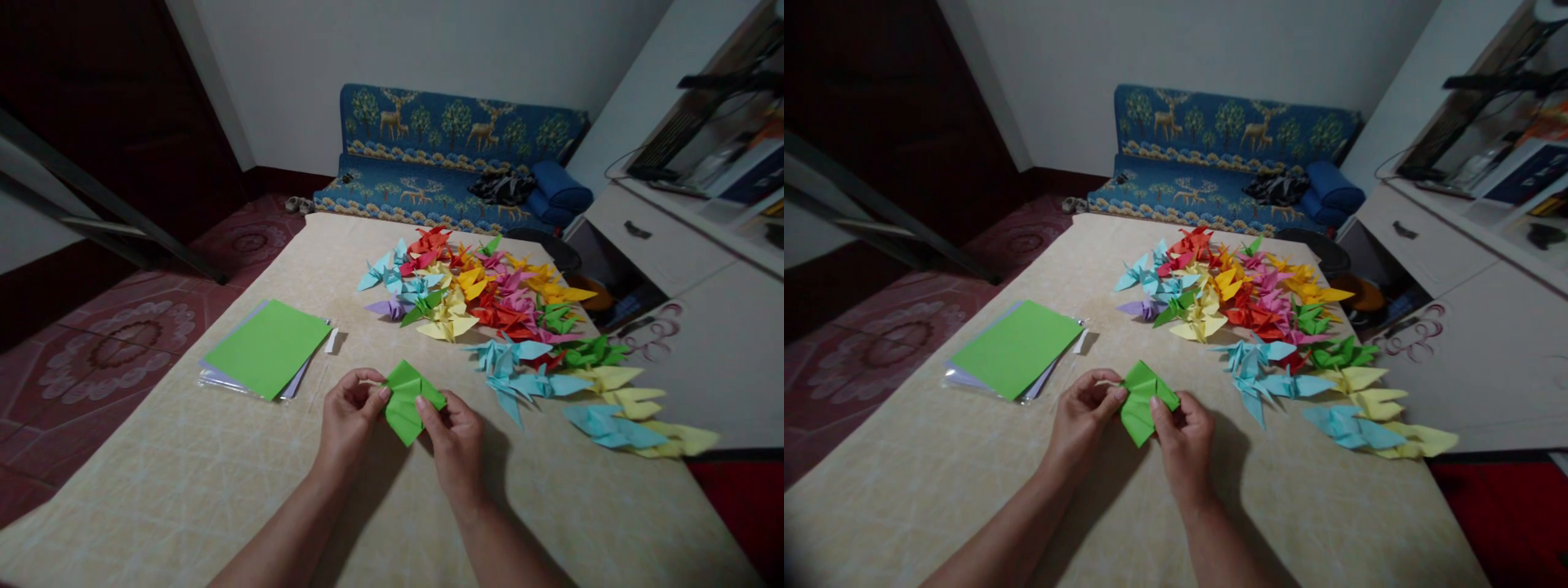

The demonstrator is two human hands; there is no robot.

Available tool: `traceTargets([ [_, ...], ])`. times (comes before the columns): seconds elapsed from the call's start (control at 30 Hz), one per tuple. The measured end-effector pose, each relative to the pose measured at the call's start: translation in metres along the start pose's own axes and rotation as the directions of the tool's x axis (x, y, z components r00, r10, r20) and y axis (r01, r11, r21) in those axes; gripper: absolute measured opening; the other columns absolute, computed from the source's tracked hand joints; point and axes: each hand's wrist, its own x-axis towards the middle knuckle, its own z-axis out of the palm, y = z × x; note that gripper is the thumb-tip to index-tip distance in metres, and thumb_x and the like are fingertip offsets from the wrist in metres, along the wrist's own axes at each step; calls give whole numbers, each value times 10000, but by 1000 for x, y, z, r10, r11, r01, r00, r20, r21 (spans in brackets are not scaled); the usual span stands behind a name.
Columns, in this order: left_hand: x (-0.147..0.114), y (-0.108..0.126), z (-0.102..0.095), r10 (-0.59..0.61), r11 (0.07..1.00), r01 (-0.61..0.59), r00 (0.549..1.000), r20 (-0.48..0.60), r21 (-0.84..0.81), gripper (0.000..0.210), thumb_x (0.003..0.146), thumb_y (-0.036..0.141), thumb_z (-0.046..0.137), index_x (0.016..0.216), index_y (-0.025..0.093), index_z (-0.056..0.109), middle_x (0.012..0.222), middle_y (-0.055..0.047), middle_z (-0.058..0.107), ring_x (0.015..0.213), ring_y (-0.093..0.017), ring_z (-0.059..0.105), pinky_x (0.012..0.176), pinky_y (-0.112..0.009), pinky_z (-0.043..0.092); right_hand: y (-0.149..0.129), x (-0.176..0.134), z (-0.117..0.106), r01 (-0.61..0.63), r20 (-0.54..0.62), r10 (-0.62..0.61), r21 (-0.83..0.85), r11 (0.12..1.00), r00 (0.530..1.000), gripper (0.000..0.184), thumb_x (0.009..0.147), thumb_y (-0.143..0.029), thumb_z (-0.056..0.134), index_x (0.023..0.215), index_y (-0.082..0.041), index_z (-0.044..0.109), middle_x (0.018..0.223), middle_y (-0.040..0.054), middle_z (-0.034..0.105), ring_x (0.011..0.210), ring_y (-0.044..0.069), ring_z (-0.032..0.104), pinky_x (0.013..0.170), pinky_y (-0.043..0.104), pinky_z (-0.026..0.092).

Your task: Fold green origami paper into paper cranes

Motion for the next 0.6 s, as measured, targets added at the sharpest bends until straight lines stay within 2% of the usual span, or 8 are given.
traceTargets([
  [0.1,0,0,1,21,1000,-21,1000,-18,22,140,645,224,765,692,129,673,586,9,636,469,-77,509,453,-178,399,1,-1,-1,-11,-4,11,17,1000,1000,255,765,-402,694,713,-169,603,596,-23,553,530,120,501,505,217,443],
  [0.2,2,0,2,7,1000,-6,999,-39,13,115,650,220,748,705,128,707,577,10,634,452,-72,490,442,-180,392,2,-1,-2,-34,46,31,70,997,998,245,783,-396,684,757,-161,620,627,-11,571,548,124,517,517,221,455],
  [0.3,3,-1,0,1,1000,-1,999,-46,18,135,644,229,763,724,125,732,592,0,653,462,-73,499,453,-182,401,4,0,-3,-67,92,55,126,990,994,244,791,-397,682,834,-162,636,639,-12,573,555,131,531,516,225,459],
  [0.47,4,-4,-1,-47,999,47,999,10,10,234,557,222,847,742,121,745,662,-47,716,550,-125,601,524,-218,474,5,2,-3,-111,50,105,157,981,993,257,763,-410,710,851,-181,632,655,-11,604,551,142,562,478,219,447],
  [0.6,4,-5,-2,-69,997,70,997,35,-21,271,517,205,875,738,125,739,670,-49,730,570,-136,633,553,-226,502,3,3,-4,-138,57,132,118,983,990,296,722,-435,729,850,-188,626,720,18,669,593,173,615,508,245,495],
])
